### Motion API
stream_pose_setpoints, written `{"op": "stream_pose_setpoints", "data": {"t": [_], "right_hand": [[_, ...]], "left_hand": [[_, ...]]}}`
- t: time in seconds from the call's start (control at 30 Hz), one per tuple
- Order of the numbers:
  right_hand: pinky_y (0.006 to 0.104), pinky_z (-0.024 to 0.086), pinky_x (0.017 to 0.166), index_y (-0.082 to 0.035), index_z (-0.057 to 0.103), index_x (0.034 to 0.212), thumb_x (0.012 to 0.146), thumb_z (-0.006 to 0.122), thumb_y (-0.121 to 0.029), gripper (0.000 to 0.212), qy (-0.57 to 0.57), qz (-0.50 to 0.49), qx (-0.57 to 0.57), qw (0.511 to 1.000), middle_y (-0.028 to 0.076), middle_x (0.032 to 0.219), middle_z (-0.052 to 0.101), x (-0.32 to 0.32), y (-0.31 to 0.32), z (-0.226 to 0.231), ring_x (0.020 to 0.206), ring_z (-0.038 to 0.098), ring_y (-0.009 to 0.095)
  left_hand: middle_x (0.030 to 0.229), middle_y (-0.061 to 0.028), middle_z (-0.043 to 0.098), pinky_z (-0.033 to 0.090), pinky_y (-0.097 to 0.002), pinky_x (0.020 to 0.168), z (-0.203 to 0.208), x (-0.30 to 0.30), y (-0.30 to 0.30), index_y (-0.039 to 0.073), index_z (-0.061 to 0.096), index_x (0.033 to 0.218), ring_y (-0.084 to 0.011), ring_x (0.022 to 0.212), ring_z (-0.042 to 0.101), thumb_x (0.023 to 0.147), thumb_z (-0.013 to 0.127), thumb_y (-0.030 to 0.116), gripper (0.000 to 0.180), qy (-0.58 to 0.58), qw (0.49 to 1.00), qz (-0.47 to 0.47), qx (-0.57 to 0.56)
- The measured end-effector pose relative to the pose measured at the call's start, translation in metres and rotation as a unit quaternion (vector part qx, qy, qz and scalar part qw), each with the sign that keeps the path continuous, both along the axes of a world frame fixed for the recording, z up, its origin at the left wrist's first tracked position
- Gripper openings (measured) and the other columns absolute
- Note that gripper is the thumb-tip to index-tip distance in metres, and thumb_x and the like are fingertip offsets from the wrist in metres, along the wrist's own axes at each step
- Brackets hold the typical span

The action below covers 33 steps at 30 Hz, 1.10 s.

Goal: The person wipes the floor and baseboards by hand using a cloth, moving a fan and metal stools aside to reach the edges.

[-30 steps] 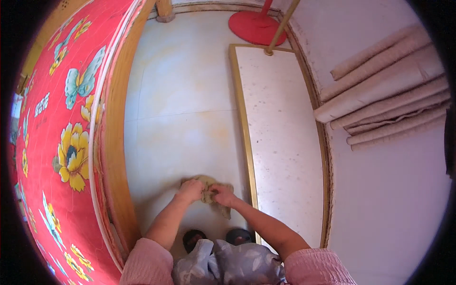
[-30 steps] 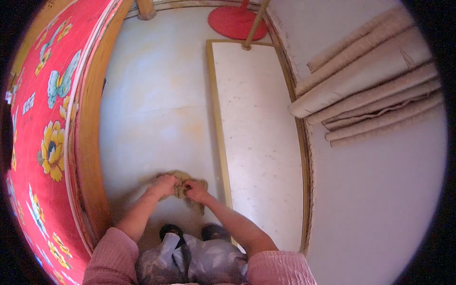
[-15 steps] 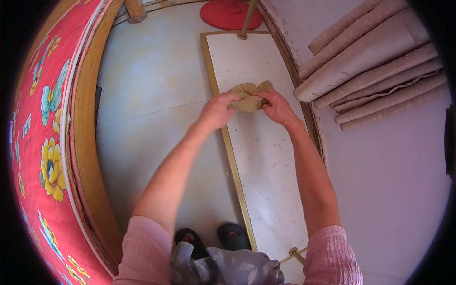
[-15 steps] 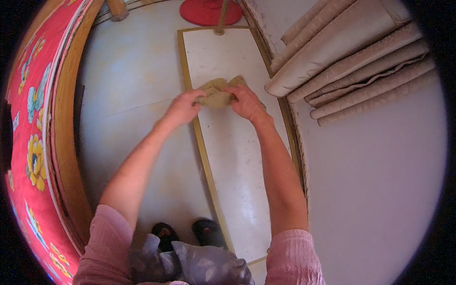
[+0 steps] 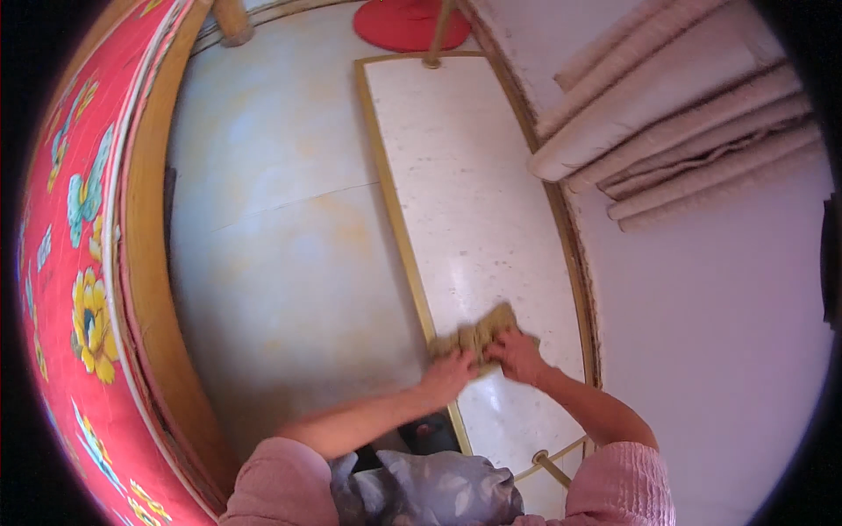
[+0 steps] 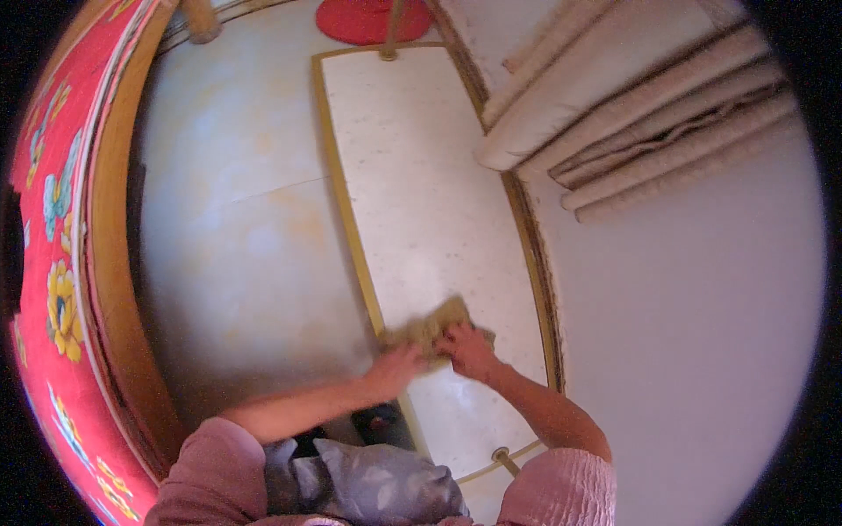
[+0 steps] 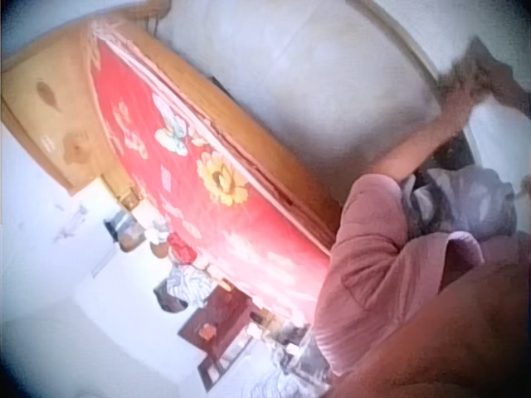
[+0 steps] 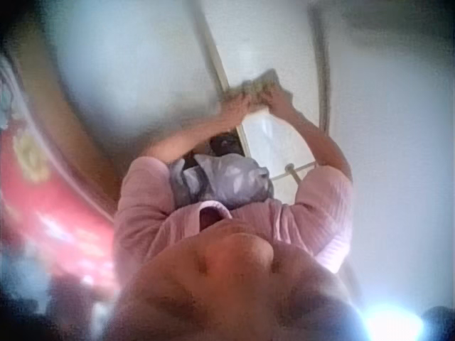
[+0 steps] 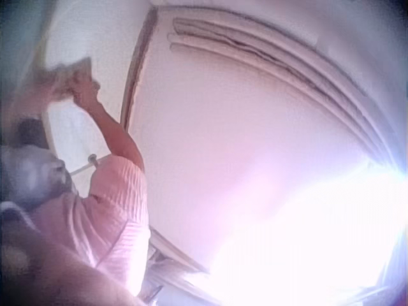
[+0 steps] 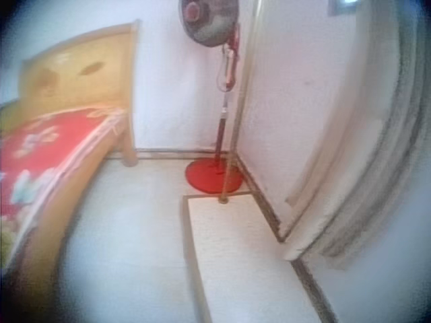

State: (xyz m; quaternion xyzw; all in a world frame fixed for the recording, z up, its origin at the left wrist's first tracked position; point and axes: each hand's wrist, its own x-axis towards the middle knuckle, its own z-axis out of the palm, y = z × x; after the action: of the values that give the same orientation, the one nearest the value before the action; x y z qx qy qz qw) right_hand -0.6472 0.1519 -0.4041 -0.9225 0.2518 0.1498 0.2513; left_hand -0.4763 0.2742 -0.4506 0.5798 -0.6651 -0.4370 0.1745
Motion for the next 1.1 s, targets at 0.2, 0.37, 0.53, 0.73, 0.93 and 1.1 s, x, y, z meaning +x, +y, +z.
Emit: {"op": "stream_pose_setpoints", "data": {"t": [0.2, 0.37, 0.53, 0.73, 0.93, 1.1], "right_hand": [[0.0363, 0.048, 0.074, -0.016, 0.066, 0.097, 0.065, 0.057, -0.005, 0.035, 0.153, 0.025, 0.343, 0.926, 0.011, 0.092, 0.064, -0.056, 0.008, 0.007, 0.090, 0.059, 0.026], [0.0396, 0.047, 0.068, -0.011, 0.066, 0.084, 0.058, 0.063, -0.017, 0.027, 0.058, -0.089, 0.149, 0.983, 0.010, 0.080, 0.063, 0.004, -0.120, 0.070, 0.079, 0.059, 0.026], [0.0420, 0.045, 0.082, -0.011, 0.065, 0.092, 0.070, 0.050, 0.002, 0.029, -0.136, -0.089, -0.209, 0.964, 0.011, 0.096, 0.057, 0.076, -0.217, 0.073, 0.098, 0.052, 0.033], [0.0399, 0.041, 0.097, -0.026, 0.040, 0.135, 0.069, 0.047, 0.011, 0.076, 0.012, -0.218, -0.201, 0.955, 0.012, 0.142, 0.033, 0.119, -0.186, -0.031, 0.125, 0.038, 0.035], [0.0408, 0.043, 0.096, -0.031, 0.033, 0.139, 0.070, 0.048, 0.011, 0.082, -0.002, -0.185, -0.099, 0.978, 0.011, 0.146, 0.026, 0.039, -0.181, -0.008, 0.130, 0.031, 0.037], [0.0444, 0.040, 0.095, -0.021, 0.045, 0.128, 0.071, 0.052, 0.006, 0.063, -0.005, -0.199, -0.170, 0.965, 0.014, 0.125, 0.043, -0.046, -0.120, -0.010, 0.114, 0.041, 0.039]], "left_hand": [[0.104, -0.0185, 0.058, 0.045, -0.0403, 0.080, 0.019, -0.040, 0.004, 0.002, 0.054, 0.107, -0.0290, 0.095, 0.056, 0.079, 0.057, 0.019, 0.033, 0.185, 0.932, -0.273, 0.151], [0.079, 0.0042, 0.055, 0.040, -0.0222, 0.050, 0.076, 0.038, -0.114, 0.011, 0.055, 0.112, -0.0034, 0.062, 0.048, 0.082, 0.053, 0.016, 0.031, 0.358, 0.894, -0.054, 0.264], [0.112, -0.0164, 0.057, 0.043, -0.0411, 0.088, 0.082, 0.096, -0.210, 0.008, 0.056, 0.112, -0.0346, 0.102, 0.053, 0.077, 0.052, 0.003, 0.036, -0.028, 0.972, 0.121, -0.201], [0.140, -0.0129, 0.038, 0.039, -0.0418, 0.090, 0.010, 0.106, -0.205, 0.014, 0.053, 0.122, -0.0295, 0.120, 0.041, 0.075, 0.055, 0.001, 0.049, -0.286, 0.942, 0.096, -0.151], [0.138, -0.0094, 0.039, 0.041, -0.0392, 0.085, 0.011, 0.054, -0.200, 0.018, 0.052, 0.125, -0.0263, 0.114, 0.042, 0.080, 0.051, 0.010, 0.046, -0.320, 0.933, 0.051, -0.156], [0.115, -0.0064, 0.049, 0.043, -0.0382, 0.083, 0.006, -0.008, -0.160, 0.014, 0.059, 0.113, -0.0250, 0.103, 0.045, 0.074, 0.057, 0.010, 0.039, -0.249, 0.935, -0.051, -0.248]]}}
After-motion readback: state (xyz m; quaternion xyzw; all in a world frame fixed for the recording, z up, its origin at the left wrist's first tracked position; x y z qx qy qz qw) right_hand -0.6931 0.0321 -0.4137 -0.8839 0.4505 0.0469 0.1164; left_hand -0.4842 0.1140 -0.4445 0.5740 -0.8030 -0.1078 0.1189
